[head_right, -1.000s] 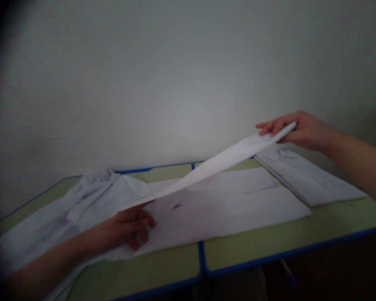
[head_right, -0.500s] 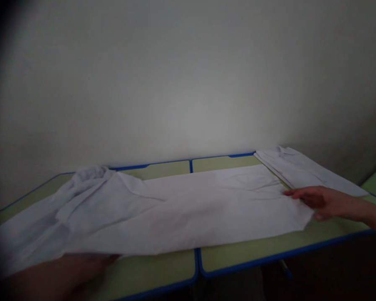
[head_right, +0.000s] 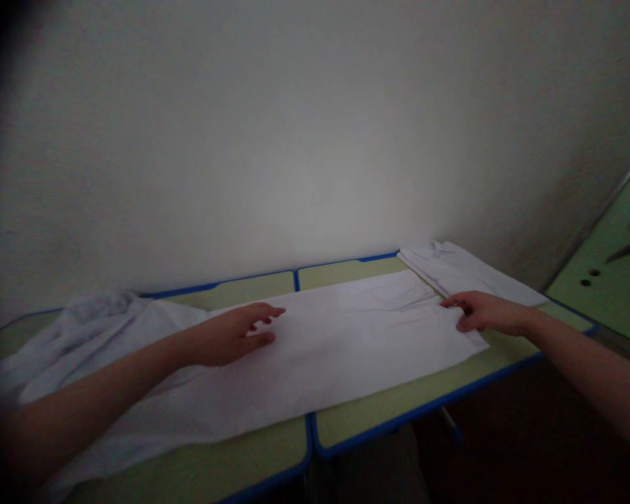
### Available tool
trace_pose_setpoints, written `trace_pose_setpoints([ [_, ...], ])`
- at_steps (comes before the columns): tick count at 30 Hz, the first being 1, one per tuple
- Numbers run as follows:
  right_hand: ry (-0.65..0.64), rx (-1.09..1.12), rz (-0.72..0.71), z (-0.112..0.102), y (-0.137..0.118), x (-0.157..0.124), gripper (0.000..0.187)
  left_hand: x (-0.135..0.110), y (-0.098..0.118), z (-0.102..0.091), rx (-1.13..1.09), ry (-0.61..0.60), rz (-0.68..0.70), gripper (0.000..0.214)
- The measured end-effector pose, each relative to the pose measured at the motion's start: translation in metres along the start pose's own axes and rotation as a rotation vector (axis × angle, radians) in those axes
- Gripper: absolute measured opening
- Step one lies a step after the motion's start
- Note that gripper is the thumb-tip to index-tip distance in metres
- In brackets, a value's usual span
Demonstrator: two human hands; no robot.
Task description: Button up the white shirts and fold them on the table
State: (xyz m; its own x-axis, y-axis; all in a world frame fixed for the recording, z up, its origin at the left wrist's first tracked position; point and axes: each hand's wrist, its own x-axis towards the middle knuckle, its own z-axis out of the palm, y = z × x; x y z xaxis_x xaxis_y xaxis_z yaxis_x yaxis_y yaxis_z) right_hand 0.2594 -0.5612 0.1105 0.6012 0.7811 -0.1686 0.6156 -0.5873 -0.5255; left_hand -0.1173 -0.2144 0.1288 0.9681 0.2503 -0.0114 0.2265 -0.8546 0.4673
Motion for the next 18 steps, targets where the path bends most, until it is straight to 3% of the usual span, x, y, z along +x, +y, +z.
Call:
trace_pose_setpoints([
  [4,-0.081,0.098,0.007,-0.017,-0.021,0.003,0.037,0.065,0.01,0.024,0.035,-0.063,0.125,0.06],
  [7,-0.094,0.203,0.048,-0.023,-0.028,0.006,0.032,0.089,0.015,0.031,0.079,-0.143,0.117,0.045],
  [12,-0.016,0.364,0.074,-0.018,-0.022,0.013,0.048,0.093,0.007,0.023,0.008,-0.1,0.123,0.04],
  [18,-0.133,0.103,0.006,0.001,-0.001,0.018,0.072,0.077,-0.004,0.023,0.063,-0.057,0.047,0.039],
])
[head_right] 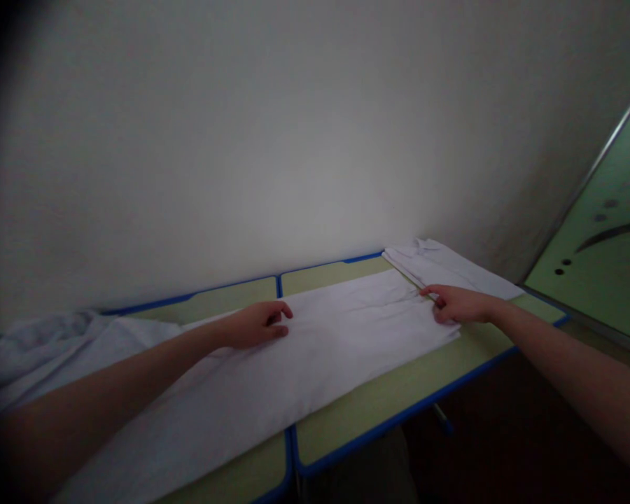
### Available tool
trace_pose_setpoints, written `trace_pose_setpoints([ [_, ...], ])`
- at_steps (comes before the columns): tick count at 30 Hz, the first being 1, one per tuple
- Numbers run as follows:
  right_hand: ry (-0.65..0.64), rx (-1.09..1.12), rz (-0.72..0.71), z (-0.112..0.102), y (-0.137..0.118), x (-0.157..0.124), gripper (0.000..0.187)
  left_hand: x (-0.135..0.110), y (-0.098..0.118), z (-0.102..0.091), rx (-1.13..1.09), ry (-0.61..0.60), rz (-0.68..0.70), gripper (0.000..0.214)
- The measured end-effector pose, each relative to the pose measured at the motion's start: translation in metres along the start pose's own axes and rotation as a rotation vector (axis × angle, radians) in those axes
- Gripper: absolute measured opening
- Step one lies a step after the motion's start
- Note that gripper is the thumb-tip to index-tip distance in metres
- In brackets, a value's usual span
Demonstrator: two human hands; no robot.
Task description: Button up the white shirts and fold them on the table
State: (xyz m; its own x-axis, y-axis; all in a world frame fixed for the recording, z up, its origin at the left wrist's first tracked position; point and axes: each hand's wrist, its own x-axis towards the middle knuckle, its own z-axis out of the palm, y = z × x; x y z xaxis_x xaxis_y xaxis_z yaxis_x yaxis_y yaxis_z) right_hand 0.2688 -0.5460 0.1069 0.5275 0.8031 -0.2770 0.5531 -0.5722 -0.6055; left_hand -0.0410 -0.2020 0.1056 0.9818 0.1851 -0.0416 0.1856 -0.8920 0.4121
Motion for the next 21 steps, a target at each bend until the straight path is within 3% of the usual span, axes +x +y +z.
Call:
trace_pose_setpoints([
  [3,0.015,-0.071,-0.056,0.003,0.002,0.0,0.073,-0.009,0.006,-0.002,0.028,-0.004,0.004,0.037],
  [6,0.056,-0.072,-0.146,0.002,-0.005,0.002,0.061,-0.012,0.013,-0.007,0.039,0.001,0.01,0.034],
  [9,0.185,-0.108,-0.111,0.002,-0.008,0.009,0.045,-0.01,0.015,-0.007,0.048,0.028,0.01,0.034],
  [14,0.352,-0.322,-0.114,0.011,0.014,0.022,0.039,-0.019,0.01,0.009,0.154,0.118,-0.043,0.034],
  [18,0.451,-0.506,-0.17,0.017,0.023,0.023,0.041,-0.049,0.006,-0.004,0.318,0.121,-0.066,0.033],
  [21,0.535,-0.576,-0.423,0.025,0.002,0.019,0.041,-0.093,0.006,-0.025,0.45,0.131,-0.129,0.034],
])
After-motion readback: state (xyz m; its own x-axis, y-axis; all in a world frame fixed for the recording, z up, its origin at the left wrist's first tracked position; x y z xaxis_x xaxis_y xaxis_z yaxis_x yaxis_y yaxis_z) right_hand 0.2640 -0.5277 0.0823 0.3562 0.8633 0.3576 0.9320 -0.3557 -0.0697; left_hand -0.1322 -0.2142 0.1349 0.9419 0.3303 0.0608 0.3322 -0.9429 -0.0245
